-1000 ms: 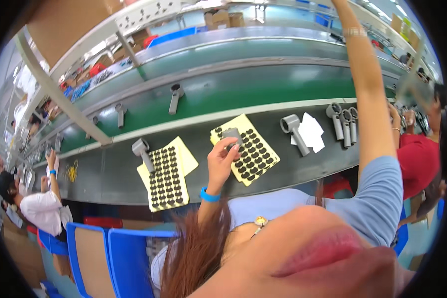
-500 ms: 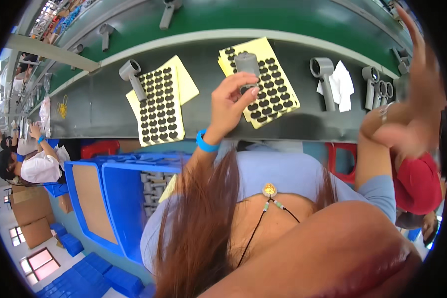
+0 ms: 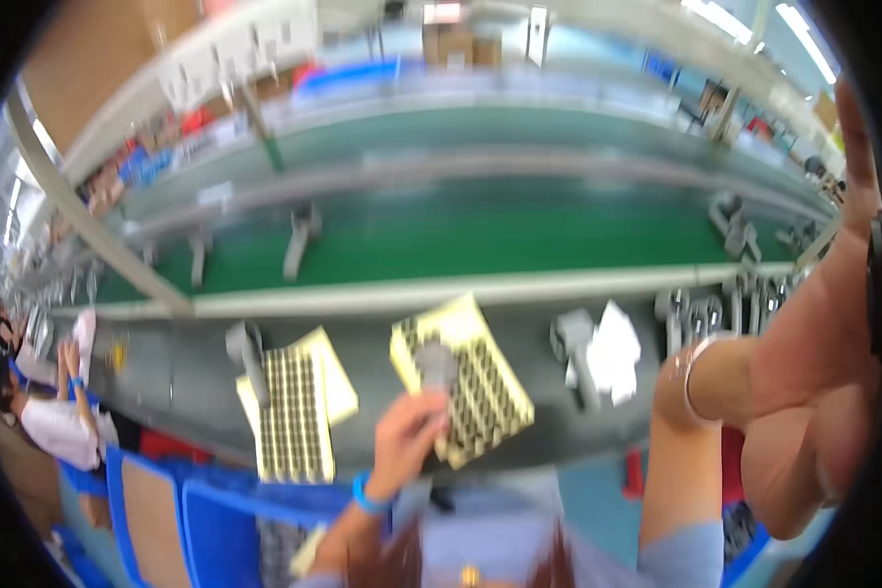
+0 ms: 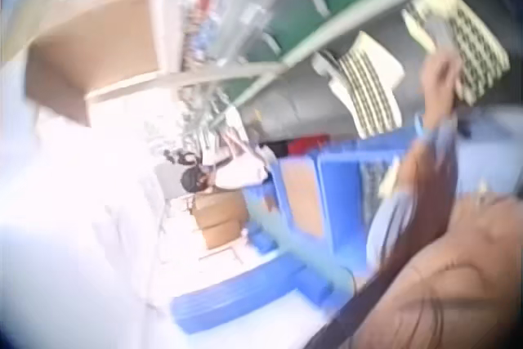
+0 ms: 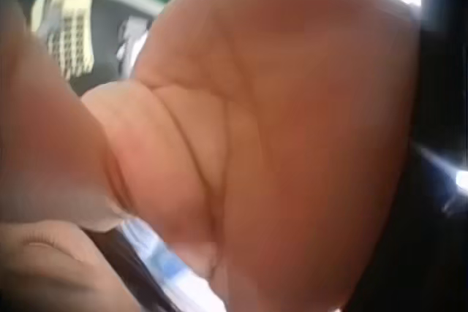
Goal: The person peels adhesive pads from a sheet and attaches them to the base of small fan components by hand before placing the components onto a conveyor belt.
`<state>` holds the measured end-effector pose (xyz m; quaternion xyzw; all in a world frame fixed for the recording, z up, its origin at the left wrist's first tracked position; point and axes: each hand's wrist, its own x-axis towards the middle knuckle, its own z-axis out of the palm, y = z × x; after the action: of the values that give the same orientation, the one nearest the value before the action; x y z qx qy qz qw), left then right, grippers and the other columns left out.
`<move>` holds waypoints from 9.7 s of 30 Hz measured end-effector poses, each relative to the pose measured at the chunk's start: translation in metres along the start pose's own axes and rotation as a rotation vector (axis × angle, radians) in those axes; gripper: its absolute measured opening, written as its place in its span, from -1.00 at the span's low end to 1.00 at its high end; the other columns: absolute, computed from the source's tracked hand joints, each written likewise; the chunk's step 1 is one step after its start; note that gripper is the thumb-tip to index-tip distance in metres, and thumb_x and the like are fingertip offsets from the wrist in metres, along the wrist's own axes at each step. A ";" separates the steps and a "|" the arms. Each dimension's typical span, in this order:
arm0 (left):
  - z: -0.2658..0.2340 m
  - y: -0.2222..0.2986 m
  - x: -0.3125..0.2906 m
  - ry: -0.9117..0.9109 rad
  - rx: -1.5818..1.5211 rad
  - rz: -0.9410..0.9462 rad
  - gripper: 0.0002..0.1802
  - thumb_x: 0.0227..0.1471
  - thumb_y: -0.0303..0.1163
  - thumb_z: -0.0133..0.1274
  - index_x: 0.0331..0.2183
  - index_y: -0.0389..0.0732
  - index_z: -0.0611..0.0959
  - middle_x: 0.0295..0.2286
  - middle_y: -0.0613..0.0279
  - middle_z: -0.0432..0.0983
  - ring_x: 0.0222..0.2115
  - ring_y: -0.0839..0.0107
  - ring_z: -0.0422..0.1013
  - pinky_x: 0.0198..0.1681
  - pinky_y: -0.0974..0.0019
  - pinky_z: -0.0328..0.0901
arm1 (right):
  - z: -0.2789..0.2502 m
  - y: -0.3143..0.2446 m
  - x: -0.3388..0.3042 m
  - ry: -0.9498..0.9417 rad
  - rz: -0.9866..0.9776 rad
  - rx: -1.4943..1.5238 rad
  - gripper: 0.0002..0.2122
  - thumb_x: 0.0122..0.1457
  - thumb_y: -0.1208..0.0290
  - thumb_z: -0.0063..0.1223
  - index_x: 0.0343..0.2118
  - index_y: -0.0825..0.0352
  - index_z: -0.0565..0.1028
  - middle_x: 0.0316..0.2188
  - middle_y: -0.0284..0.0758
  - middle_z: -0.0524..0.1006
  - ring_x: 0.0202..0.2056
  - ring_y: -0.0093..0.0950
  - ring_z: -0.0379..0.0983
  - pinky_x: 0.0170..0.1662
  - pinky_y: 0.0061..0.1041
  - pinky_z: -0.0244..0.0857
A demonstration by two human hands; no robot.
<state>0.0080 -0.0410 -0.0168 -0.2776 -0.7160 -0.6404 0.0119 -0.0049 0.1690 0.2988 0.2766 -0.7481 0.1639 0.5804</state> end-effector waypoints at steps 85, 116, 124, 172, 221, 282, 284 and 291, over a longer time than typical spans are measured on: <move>-0.016 -0.037 0.059 0.196 -0.237 0.006 -0.54 -0.08 -0.69 0.18 -0.08 -0.41 0.46 -0.15 -0.08 0.49 -0.09 0.24 0.44 0.03 0.25 0.31 | 0.138 -0.015 -0.349 -0.674 1.046 0.042 -0.87 0.05 0.58 0.12 -0.34 0.36 0.43 -0.32 -0.23 0.44 -0.30 -0.26 0.48 -0.25 -0.35 0.33; -0.002 0.003 0.048 -0.113 -0.152 -0.132 -0.52 -0.10 -0.76 0.13 -0.06 -0.42 0.50 -0.03 -0.11 0.42 -0.22 0.31 0.51 -0.18 0.36 0.47 | 0.065 -0.047 -0.242 -0.313 1.389 0.977 -0.66 0.08 0.75 0.03 -0.10 0.37 0.24 -0.38 -0.33 0.42 -0.10 -0.45 0.43 -0.08 -0.55 0.34; -0.004 0.006 0.043 -0.123 -0.359 -0.223 -0.51 -0.09 -0.74 0.14 -0.04 -0.41 0.50 0.00 -0.09 0.38 -0.23 0.29 0.52 -0.16 0.32 0.47 | 0.064 -0.049 -0.243 -0.337 1.397 0.953 -0.67 0.08 0.73 0.05 -0.12 0.36 0.25 -0.37 -0.32 0.43 -0.10 -0.46 0.43 -0.11 -0.57 0.38; 0.004 0.008 0.037 -0.062 -0.379 -0.262 -0.61 -0.06 -0.72 0.13 -0.11 -0.36 0.58 -0.07 -0.01 0.45 -0.30 0.49 0.49 -0.23 0.44 0.46 | 0.058 -0.057 -0.231 -0.529 1.345 0.590 -0.64 0.05 0.68 0.06 -0.09 0.36 0.26 -0.43 -0.34 0.47 -0.27 -0.54 0.49 -0.22 -0.61 0.39; 0.117 -0.069 0.266 -0.218 0.403 0.486 -0.62 -0.10 -0.51 0.17 -0.15 -0.07 0.58 -0.18 0.26 0.57 -0.37 0.32 0.54 -0.29 0.36 0.41 | -0.006 0.009 -0.320 -0.562 1.455 0.390 -0.82 0.21 0.45 0.03 -0.16 0.39 0.50 -0.37 -0.37 0.58 -0.34 -0.62 0.48 -0.23 -0.65 0.33; 0.038 -0.029 0.063 -0.094 -0.252 0.064 -0.51 -0.12 -0.72 0.12 -0.06 -0.29 0.54 -0.04 0.05 0.40 -0.22 0.33 0.49 -0.21 0.37 0.48 | 0.036 -0.036 -0.255 -0.224 1.206 0.719 -0.63 0.12 0.72 -0.01 -0.03 0.33 0.21 -0.39 -0.35 0.40 -0.21 -0.49 0.43 -0.06 -0.54 0.27; 0.039 -0.025 0.063 -0.107 -0.284 0.027 -0.50 -0.16 -0.75 0.11 -0.08 -0.30 0.55 -0.03 0.03 0.39 -0.21 0.35 0.48 -0.24 0.39 0.50 | 0.033 -0.040 -0.249 -0.283 1.295 0.705 -0.63 0.12 0.72 0.01 -0.04 0.34 0.20 -0.40 -0.34 0.42 -0.11 -0.42 0.45 0.00 -0.48 0.27; 0.043 -0.022 0.059 -0.182 -0.430 -0.041 -0.49 -0.08 -0.64 0.19 -0.01 -0.32 0.51 0.01 0.01 0.35 -0.24 0.43 0.45 -0.24 0.39 0.50 | 0.036 -0.041 -0.250 -0.326 1.322 0.673 -0.68 0.13 0.69 0.03 -0.10 0.35 0.23 -0.37 -0.33 0.43 -0.10 -0.46 0.45 -0.05 -0.55 0.31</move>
<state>-0.0362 0.0209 -0.0227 -0.3158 -0.5668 -0.7506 -0.1248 0.0347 0.1720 0.0458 -0.0463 -0.7443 0.6539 0.1278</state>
